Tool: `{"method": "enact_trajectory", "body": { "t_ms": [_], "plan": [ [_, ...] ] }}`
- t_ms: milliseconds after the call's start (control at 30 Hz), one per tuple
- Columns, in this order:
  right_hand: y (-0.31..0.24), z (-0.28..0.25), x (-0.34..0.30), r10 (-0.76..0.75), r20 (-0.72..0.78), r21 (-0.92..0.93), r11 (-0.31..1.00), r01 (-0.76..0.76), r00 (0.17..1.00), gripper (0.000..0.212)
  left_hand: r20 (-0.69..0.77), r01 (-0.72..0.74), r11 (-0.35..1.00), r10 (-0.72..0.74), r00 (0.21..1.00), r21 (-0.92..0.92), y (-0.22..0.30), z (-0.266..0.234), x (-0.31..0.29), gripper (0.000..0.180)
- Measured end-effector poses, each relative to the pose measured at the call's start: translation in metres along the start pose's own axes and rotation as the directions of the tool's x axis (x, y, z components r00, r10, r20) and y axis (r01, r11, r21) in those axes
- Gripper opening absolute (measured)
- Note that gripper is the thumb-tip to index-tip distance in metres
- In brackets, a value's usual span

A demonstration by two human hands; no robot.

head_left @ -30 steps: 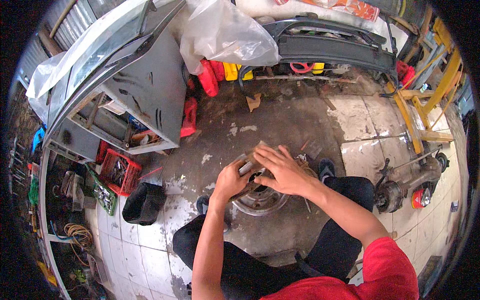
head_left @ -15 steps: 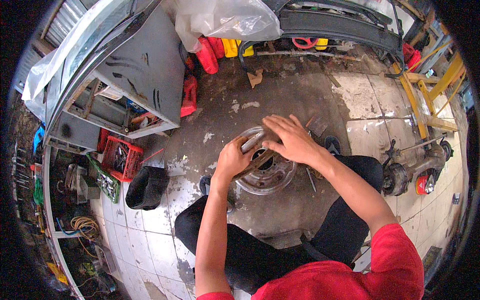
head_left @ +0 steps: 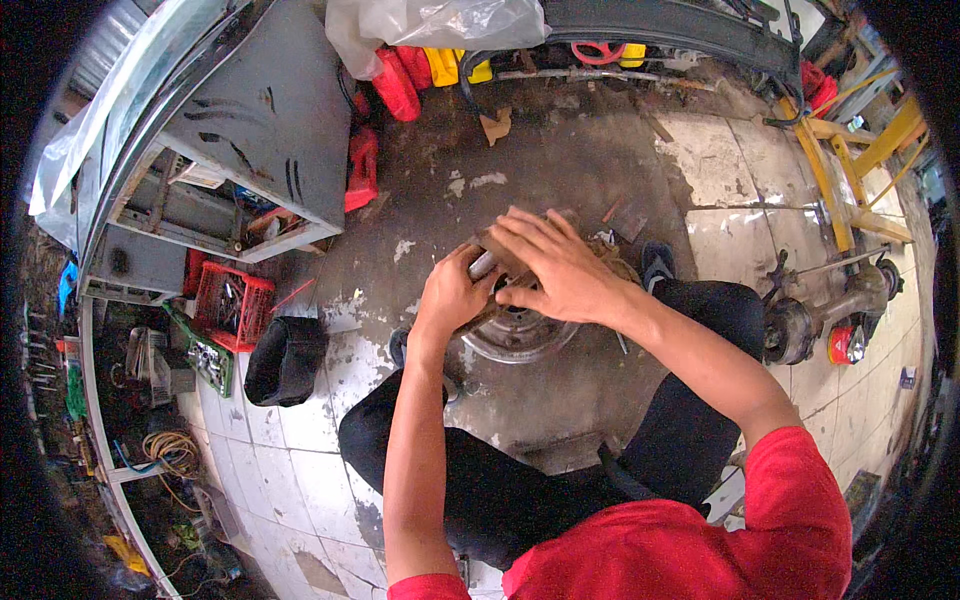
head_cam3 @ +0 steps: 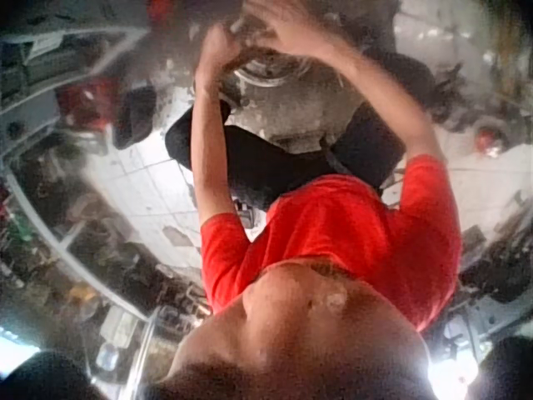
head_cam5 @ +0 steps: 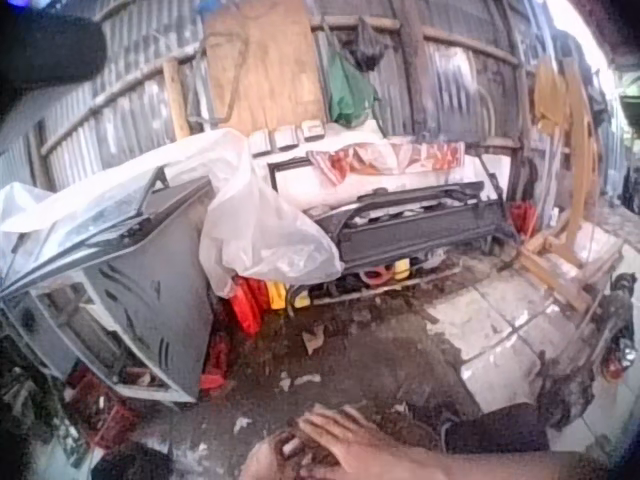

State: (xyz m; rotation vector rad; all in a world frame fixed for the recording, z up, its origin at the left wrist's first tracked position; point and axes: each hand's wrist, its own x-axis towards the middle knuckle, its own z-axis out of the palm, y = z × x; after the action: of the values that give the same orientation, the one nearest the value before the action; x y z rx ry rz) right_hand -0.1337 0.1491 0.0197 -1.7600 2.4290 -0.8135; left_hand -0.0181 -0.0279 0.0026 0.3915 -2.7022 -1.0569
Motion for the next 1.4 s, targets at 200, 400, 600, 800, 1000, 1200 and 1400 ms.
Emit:
{"method": "enact_trajectory", "body": {
  "t_ms": [200,400,600,800,1000,1200,1400],
  "plan": [
    [0.025,-0.001,0.013,0.209,0.041,0.042,0.977,-0.21,0.977,0.081,0.069,0.141,0.99,-0.139,0.988,-0.013,0.005,-0.001,0.004,0.049],
    [0.0,0.006,0.001,-0.057,-0.062,0.028,0.998,0.059,0.996,0.082,0.038,0.033,0.999,-0.033,0.999,-0.015,0.006,-0.003,-0.003,0.034],
    [0.024,0.0,0.01,0.177,0.024,-0.008,0.984,-0.177,0.984,0.071,0.07,0.089,0.995,-0.086,0.994,-0.045,0.01,-0.001,0.004,0.044],
    [0.002,0.003,0.006,0.002,-0.065,0.062,0.998,0.002,0.998,0.064,0.031,-0.018,1.0,0.018,0.999,-0.003,0.001,-0.001,-0.002,0.042],
    [0.018,0.0,0.011,0.124,-0.05,0.015,0.992,-0.124,0.991,0.058,0.091,0.177,0.984,-0.177,0.98,0.01,0.009,-0.002,0.001,0.045],
    [0.031,0.005,0.01,0.055,-0.091,0.082,0.995,-0.047,0.994,0.047,0.021,0.097,0.993,-0.096,0.995,-0.06,0.006,0.002,-0.002,0.053],
    [0.006,0.003,0.014,-0.039,-0.101,0.067,0.997,0.046,0.994,0.053,0.006,-0.06,0.996,0.061,0.998,-0.062,0.0,0.001,-0.003,0.049]
  ]
}}
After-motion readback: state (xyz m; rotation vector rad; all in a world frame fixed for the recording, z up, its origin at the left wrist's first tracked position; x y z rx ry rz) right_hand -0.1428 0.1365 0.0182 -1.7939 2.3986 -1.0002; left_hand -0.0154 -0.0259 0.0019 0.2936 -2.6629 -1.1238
